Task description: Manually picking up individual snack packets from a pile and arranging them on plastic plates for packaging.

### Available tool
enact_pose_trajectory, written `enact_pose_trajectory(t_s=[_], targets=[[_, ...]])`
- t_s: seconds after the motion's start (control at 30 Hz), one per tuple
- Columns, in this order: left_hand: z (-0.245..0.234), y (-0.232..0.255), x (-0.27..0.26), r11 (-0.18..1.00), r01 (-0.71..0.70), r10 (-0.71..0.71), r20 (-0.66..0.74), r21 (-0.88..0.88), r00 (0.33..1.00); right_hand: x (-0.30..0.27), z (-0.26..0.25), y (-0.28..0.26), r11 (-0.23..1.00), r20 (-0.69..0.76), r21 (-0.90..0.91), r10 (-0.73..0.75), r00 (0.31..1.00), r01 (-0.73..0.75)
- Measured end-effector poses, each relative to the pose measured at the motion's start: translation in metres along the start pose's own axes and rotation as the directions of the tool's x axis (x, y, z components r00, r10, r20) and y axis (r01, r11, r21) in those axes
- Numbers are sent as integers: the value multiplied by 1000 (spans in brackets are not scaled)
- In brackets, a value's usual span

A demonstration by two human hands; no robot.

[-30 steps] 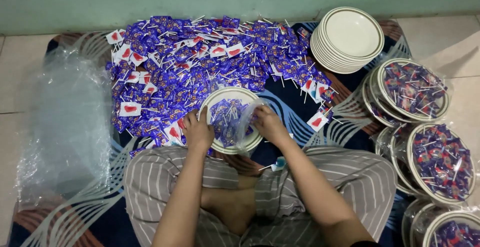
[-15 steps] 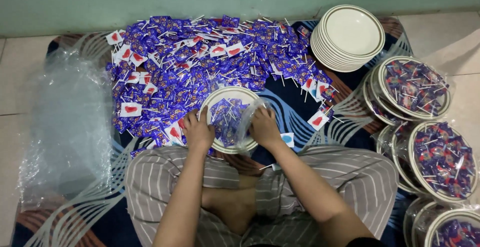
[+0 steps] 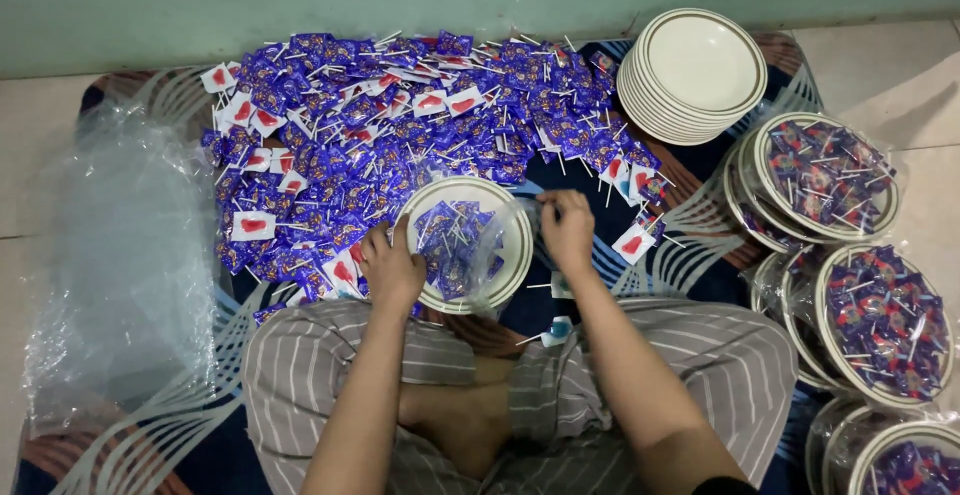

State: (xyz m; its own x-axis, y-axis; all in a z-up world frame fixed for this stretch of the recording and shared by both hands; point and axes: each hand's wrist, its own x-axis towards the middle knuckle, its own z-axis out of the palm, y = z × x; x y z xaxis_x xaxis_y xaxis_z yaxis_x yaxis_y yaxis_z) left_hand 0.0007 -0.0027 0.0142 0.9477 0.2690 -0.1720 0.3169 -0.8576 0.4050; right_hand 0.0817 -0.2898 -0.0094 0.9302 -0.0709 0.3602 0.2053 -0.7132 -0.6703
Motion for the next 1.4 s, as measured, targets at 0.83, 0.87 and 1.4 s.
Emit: enact_pose_trajectory(t_s=[0.83, 0.87, 1.4], targets=[[11, -6, 3, 999, -43, 44, -61, 6, 997, 0, -4, 46, 772, 343, -35, 605, 718, -634], [10, -6, 2, 999, -34, 34, -51, 3, 998, -4, -9, 36, 732, 358, 28, 629, 690, -681], [4, -3, 0, 1000, 2, -2, 3, 2, 1000, 12, -19, -26, 919, 536, -392, 197, 821, 35]])
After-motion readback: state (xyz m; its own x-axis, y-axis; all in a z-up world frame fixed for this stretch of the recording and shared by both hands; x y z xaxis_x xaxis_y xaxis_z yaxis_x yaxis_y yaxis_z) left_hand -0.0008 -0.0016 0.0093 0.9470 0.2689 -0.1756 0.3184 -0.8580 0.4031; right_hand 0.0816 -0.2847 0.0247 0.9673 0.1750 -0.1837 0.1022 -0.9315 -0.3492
